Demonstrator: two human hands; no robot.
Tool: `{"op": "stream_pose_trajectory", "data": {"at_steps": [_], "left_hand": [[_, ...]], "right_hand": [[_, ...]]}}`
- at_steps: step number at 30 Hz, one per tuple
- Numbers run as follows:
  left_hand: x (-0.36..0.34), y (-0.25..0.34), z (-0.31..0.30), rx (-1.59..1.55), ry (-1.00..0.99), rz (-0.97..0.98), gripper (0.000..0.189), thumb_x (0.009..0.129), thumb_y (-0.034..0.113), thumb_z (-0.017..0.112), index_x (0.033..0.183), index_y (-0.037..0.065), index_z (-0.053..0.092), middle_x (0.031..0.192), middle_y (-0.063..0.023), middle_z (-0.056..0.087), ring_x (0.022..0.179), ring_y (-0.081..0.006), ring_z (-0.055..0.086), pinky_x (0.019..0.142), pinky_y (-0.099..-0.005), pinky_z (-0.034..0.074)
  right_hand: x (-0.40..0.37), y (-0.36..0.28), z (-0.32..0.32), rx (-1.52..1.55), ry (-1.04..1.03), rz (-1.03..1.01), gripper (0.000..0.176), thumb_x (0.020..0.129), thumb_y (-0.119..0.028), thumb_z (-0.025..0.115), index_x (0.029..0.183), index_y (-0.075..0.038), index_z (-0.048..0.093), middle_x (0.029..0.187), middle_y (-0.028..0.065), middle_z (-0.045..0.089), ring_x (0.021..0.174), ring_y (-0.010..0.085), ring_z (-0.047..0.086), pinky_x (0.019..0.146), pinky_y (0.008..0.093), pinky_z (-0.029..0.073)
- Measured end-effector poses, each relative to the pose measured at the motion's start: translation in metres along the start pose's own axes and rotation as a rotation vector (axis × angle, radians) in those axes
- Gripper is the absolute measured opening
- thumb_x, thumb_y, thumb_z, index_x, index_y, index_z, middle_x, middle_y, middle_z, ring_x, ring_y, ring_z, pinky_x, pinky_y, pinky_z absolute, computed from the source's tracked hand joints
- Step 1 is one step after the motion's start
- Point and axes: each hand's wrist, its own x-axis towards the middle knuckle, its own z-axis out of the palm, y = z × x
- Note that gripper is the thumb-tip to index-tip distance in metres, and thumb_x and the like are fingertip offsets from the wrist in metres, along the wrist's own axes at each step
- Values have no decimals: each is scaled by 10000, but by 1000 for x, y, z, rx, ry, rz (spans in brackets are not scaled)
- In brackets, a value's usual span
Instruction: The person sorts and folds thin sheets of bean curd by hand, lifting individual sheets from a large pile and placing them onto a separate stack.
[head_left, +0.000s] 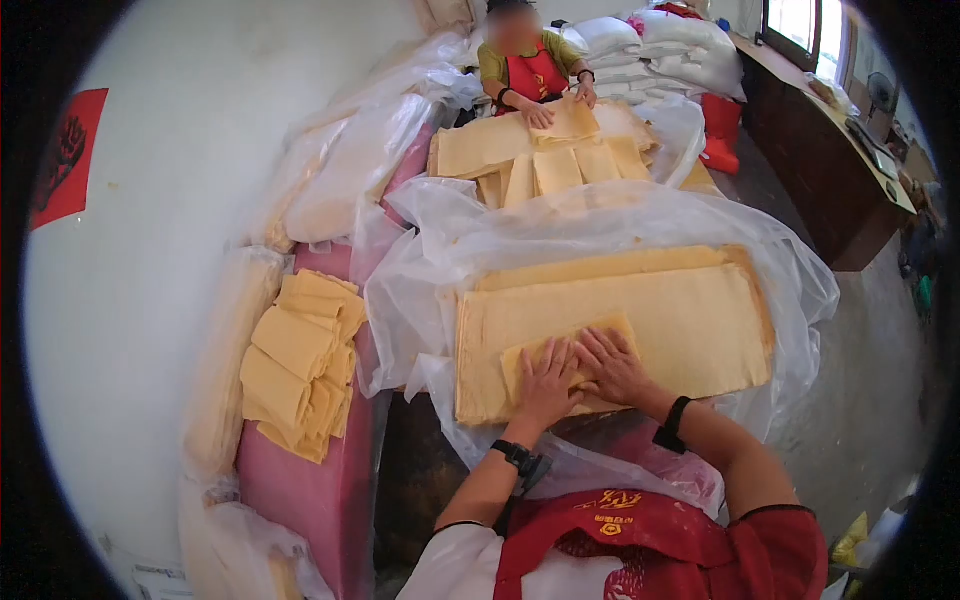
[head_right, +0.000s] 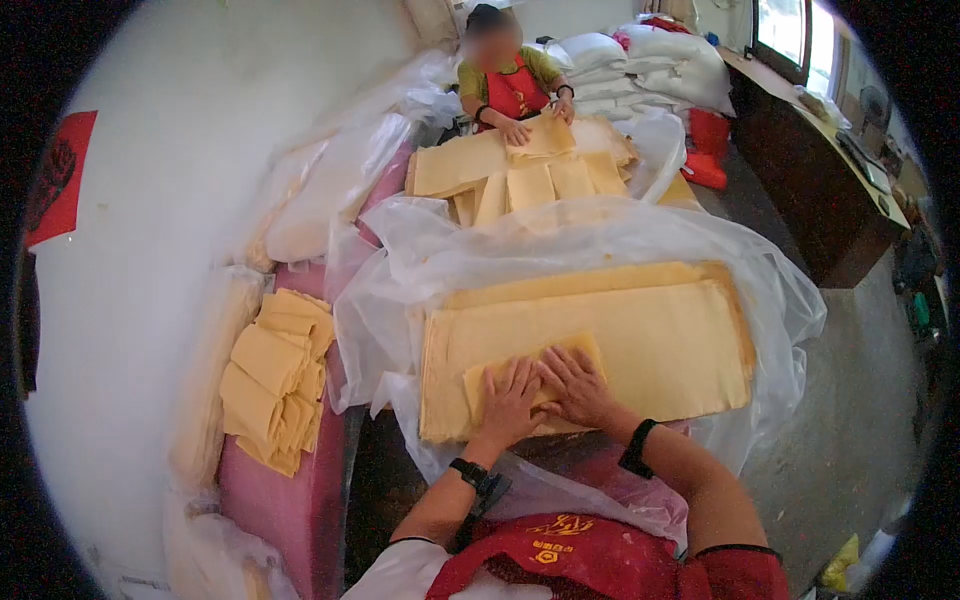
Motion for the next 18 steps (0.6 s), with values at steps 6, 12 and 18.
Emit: {"op": "stream_pose_trajectory", "data": {"at_steps": [6, 12, 18], "left_hand": [[-15, -33, -11, -51, 140, -13, 646, 768, 369, 701, 1288, 36, 513, 1377, -169, 464, 1318, -332, 399, 1088, -479, 319], [-57, -66, -67, -211, 43, -81, 392, 796, 235, 672, 1139, 56, 610, 1084, -110, 652, 1037, -285, 617, 863, -398, 496], [-121, -100, -174, -679, 518, -698, 250, 912, 241, 579, 950, 0, 636, 836, -156, 656, 788, -164, 637, 696, -343, 488]], "right_hand": [[-6, 13, -10, 20, -173, 17, 691, 853, -476, 576, 1360, -28, 432, 1464, 175, 381, 1395, 318, 304, 1144, 497, 188], [27, 22, -48, 130, -374, -15, 435, 816, -133, 610, 1244, -76, 557, 1231, 145, 596, 1146, 296, 564, 991, 440, 414], [72, -27, -109, 337, 67, -39, 299, 845, -131, 621, 1140, -94, 603, 1128, 141, 637, 1045, 333, 598, 915, 442, 450]]}}
